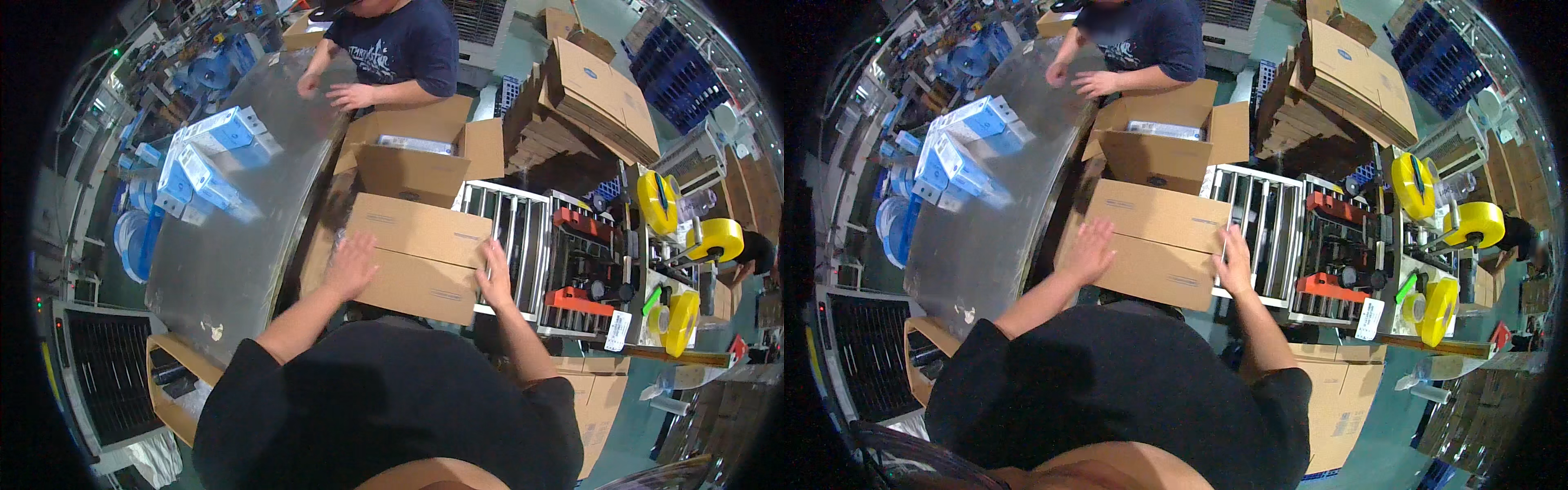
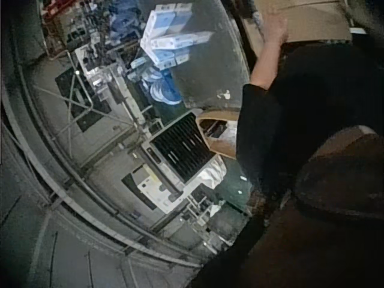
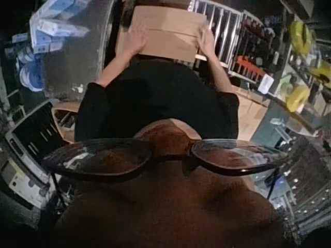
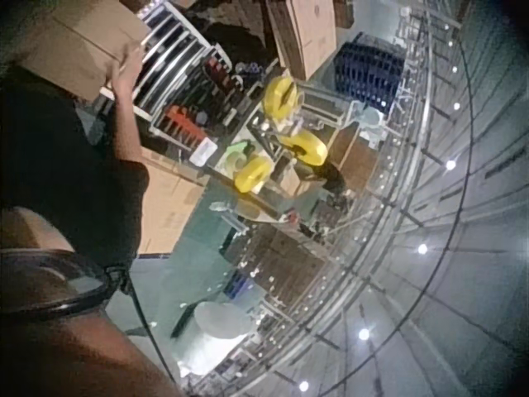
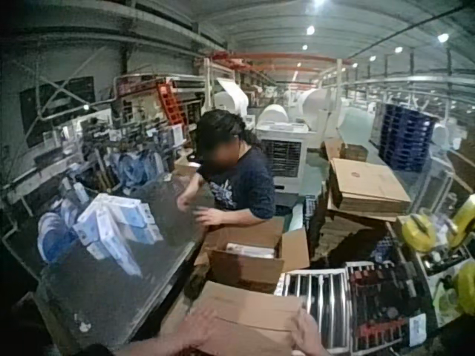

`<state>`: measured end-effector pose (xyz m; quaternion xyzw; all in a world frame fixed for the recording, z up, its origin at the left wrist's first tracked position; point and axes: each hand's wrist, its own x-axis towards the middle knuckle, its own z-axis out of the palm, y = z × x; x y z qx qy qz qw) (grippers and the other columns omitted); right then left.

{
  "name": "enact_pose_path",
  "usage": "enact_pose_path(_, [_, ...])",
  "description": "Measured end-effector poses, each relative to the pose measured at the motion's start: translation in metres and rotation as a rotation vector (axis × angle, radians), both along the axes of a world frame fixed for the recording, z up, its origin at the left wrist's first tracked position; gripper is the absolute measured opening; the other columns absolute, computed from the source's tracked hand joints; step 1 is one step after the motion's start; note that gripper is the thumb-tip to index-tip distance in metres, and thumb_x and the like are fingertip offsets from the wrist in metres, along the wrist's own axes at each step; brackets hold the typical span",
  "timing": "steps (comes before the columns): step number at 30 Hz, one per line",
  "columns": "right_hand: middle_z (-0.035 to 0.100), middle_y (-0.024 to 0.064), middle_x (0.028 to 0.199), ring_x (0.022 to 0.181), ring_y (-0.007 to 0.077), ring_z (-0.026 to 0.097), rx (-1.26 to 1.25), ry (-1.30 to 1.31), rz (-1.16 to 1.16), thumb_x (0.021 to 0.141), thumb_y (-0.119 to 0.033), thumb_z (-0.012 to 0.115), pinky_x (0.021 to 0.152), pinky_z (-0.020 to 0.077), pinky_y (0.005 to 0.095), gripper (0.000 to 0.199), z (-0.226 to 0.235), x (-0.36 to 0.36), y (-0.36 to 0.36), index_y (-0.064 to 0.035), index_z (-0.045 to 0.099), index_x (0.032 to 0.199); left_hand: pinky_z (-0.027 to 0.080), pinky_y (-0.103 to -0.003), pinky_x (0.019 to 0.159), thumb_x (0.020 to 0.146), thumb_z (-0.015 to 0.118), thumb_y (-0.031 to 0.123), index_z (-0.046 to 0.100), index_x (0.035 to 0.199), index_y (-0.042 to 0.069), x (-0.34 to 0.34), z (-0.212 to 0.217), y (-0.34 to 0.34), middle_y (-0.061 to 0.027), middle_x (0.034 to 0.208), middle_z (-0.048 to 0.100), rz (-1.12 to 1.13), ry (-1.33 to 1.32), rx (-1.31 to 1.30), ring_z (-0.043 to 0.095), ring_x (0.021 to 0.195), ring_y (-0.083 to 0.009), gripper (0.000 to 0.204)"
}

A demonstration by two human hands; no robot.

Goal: The person picks up boxes from a table and places them into cardboard shipping boxes, then moves the cardboard boxes onto a conveyor belt.

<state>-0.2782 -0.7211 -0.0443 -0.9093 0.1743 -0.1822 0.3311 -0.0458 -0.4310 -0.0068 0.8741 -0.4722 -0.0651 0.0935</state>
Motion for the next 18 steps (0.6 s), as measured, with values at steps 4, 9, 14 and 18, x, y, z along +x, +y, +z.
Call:
enact_pose_path(4, [0.033, 0.0310, 0.143, 0.136, 0.0417, 0.028, 0.422, 0.351, -0.525, 0.082, -0.053, 0.063, 0.112, 0.0239, 0.0408, 0.093, -0.121, 0.030, 0.031, 0.0098, 0.028, 0.140, 0.025, -0.046, 0.111, 0.091, 0.048, 0.046, 0.038, 0.138, 0.002, 0.113, 0.001, 0.049, -0.0211, 0.143, 0.037, 0.505, 0.469, -0.103, 0.029, 0.137, -0.0356, 0.065])
enact_pose_path(9, [0.051, 0.0195, 0.127, 0.097, 0.0246, 0.061, 1.180, 0.439, -0.512, 0.073, -0.049, 0.078, 0.086, 0.0469, 0.0386, 0.105, -0.120, 0.002, 0.060, 0.0053, 0.023, 0.144, 0.031, -0.040, 0.108, 0.093, 0.040, 0.057, 0.035, 0.141, 0.001, 0.147, -0.040, 0.077, -0.0168, 0.145, 0.038, 0.710, 0.764, -0.333, 0.035, 0.135, -0.0291, 0.074])
enact_pose_path(14, [0.060, 0.0074, 0.121, 0.109, 0.0215, 0.059, 1.356, -0.207, -0.304, 0.085, -0.015, 0.065, 0.092, 0.0494, 0.0390, 0.055, 0.009, -0.050, 0.023, -0.0075, 0.045, 0.135, 0.035, -0.036, 0.103, 0.092, 0.039, 0.063, 0.041, 0.140, 0.007, 0.119, -0.043, 0.034, -0.0126, 0.138, 0.048, 0.628, 1.637, -0.603, 0.048, 0.122, -0.0230, 0.074])
enact_pose_path(18, [0.059, 0.0094, 0.123, 0.107, 0.0211, 0.059, 1.008, -0.157, -0.237, 0.090, -0.026, 0.062, 0.089, 0.0495, 0.0375, 0.055, 0.091, 0.006, 0.043, -0.0050, 0.043, 0.137, 0.035, -0.040, 0.104, 0.090, 0.041, 0.066, 0.035, 0.143, 0.008, 0.139, -0.070, 0.035, -0.0127, 0.141, 0.044, 0.623, 1.629, -0.552, 0.046, 0.125, -0.0227, 0.079])
